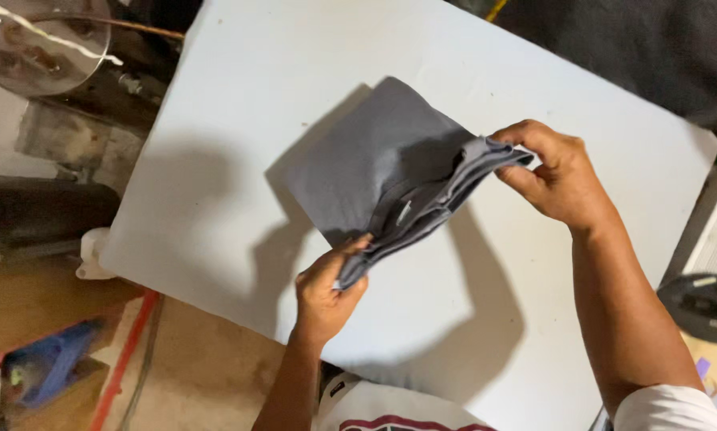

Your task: The person irons and folds shirts on a table by hand and using a steam iron, then places them onto a stack.

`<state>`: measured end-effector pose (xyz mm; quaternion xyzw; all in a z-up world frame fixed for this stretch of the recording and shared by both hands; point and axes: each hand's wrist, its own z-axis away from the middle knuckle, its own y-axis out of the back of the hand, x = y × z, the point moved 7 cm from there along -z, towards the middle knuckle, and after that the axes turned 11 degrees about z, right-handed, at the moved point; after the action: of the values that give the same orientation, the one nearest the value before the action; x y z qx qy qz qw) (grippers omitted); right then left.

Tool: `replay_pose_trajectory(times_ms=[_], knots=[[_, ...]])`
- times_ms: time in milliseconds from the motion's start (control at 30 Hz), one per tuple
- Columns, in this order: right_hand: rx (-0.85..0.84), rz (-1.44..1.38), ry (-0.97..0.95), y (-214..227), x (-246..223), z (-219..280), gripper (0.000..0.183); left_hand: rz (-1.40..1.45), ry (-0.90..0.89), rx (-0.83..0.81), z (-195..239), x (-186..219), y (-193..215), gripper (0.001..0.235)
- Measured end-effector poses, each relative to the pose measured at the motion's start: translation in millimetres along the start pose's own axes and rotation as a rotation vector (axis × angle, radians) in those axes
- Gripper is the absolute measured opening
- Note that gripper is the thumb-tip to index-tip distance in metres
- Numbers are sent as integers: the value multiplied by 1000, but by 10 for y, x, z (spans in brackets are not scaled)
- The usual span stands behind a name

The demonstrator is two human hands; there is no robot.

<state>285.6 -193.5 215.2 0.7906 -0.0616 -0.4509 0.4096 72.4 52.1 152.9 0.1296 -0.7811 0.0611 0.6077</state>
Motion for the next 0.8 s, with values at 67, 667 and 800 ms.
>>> replay_pose_trajectory(times_ms=[67, 667, 800], knots=[[-108, 300, 2, -180, 405, 416, 28, -117, -14, -138, 126, -181, -329, 41], [-15, -160, -1012, -1268, 587, 2444, 56, -540, -502, -707, -747, -1123, -2509, 44], [-36, -133, -1159, -1665, 352, 2324, 69, -834, -256, -1071, -786, -1613, -2962, 27]])
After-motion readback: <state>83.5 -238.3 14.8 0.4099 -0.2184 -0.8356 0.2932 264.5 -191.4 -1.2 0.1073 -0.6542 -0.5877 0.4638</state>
